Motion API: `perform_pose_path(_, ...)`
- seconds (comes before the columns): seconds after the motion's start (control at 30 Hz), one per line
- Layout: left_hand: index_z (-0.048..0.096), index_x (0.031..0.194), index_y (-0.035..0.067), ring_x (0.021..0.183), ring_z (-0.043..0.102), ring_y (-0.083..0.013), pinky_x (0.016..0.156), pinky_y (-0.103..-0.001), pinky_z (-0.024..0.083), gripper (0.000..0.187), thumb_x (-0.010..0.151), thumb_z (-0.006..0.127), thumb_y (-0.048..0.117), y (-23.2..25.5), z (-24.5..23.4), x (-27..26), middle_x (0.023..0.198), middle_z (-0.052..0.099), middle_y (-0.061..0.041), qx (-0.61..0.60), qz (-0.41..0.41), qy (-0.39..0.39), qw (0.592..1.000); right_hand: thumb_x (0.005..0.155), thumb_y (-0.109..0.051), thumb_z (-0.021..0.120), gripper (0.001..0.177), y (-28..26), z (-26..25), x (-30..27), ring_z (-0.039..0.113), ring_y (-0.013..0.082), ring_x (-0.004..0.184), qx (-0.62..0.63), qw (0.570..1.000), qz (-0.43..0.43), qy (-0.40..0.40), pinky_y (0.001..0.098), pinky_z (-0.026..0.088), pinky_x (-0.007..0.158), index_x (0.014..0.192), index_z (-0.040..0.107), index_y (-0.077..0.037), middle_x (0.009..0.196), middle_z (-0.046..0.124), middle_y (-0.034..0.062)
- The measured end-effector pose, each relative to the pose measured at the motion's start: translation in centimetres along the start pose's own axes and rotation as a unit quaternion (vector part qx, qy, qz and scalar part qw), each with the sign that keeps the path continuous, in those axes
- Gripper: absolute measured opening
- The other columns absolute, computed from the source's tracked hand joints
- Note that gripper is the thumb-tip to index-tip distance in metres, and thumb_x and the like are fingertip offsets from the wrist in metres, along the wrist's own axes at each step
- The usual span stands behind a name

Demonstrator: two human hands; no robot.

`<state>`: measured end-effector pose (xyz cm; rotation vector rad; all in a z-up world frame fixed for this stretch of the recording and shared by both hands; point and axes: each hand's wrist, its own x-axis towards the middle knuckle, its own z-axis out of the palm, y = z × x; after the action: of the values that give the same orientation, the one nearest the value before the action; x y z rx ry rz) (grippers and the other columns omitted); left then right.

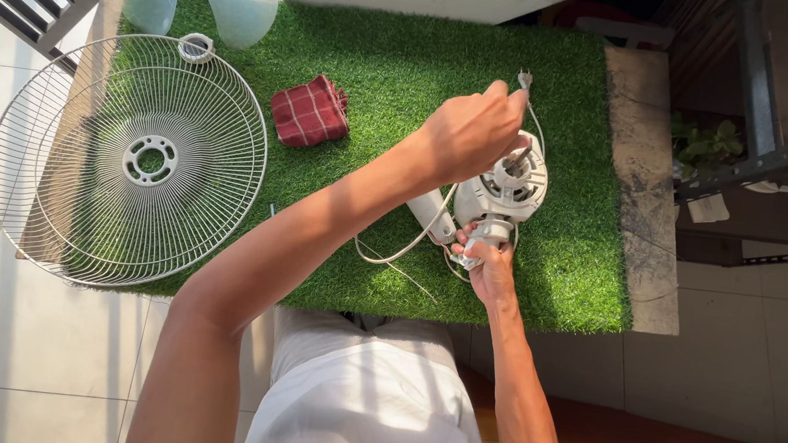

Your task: The person assembles a white pedestal fan on a green artificial turf mat. They use a screwdriver to tighten screws on the motor housing, then attach the fan neck to the motor and secure it with a bolt and screwdriver.

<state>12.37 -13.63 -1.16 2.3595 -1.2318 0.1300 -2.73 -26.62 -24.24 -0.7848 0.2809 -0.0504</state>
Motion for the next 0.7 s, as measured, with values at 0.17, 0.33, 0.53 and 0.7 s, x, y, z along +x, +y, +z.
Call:
perform_pose_path(0.17, 0.069, 0.075, -0.001, 0.079, 0.073, -0.0373, 0.063, -0.043, 0.06, 0.01, 0.081, 0.071, 0.006, -1.0, 1.1, 1.9, 0.082, 0.069, -0.021, 0.086, 0.108, -0.066, 0.988, 0.068, 0.008, 0.057, 0.04, 0.5, -0.2, 0.1, 0.058, 0.0212, 0.087, -0.069, 0.998, 0.0, -0.009, 0.033, 0.052, 0.068, 0.108, 0.057, 0.003, 0.1, 0.059, 0.0102)
perform_pose_path(0.33, 0.069, 0.076, -0.003, 0.081, 0.074, -0.0371, 0.065, -0.043, 0.062, 0.007, 0.082, 0.071, -0.001, -0.8, 2.5, 3.3, 0.085, 0.069, -0.021, 0.06, 0.227, 0.001, 0.972, 0.065, 0.005, 0.058, 0.045, 0.8, -0.7, 0.0, 0.059, 0.0194, 0.088, -0.12, 0.993, 0.0, -0.019, 0.0324, 0.053, 0.07, 0.11, 0.057, 0.002, 0.1, 0.059, 0.0069)
perform_pose_path(0.53, 0.067, 0.083, -0.005, 0.089, 0.073, -0.0378, 0.07, -0.041, 0.063, 0.011, 0.074, 0.072, -0.004, -0.4, 2.4, 3.9, 0.094, 0.069, -0.019, 0.057, 0.241, 0.021, 0.969, 0.064, 0.005, 0.06, 0.047, 0.7, -1.2, 0.1, 0.059, 0.019, 0.089, -0.134, 0.991, 0.01, -0.015, 0.0332, 0.054, 0.071, 0.111, 0.057, 0.001, 0.099, 0.059, 0.0066)
perform_pose_path(0.7, 0.066, 0.083, -0.006, 0.079, 0.071, -0.0411, 0.062, -0.047, 0.06, 0.029, 0.076, 0.082, 0.017, -0.6, 1.6, 2.8, 0.084, 0.068, -0.023, -0.012, 0.09, -0.01, 0.996, 0.066, 0.005, 0.06, 0.047, 0.4, -1.2, -0.1, 0.059, 0.0201, 0.09, -0.12, 0.992, 0.008, -0.035, 0.0341, 0.053, 0.07, 0.113, 0.057, 0.002, 0.101, 0.059, 0.0078)
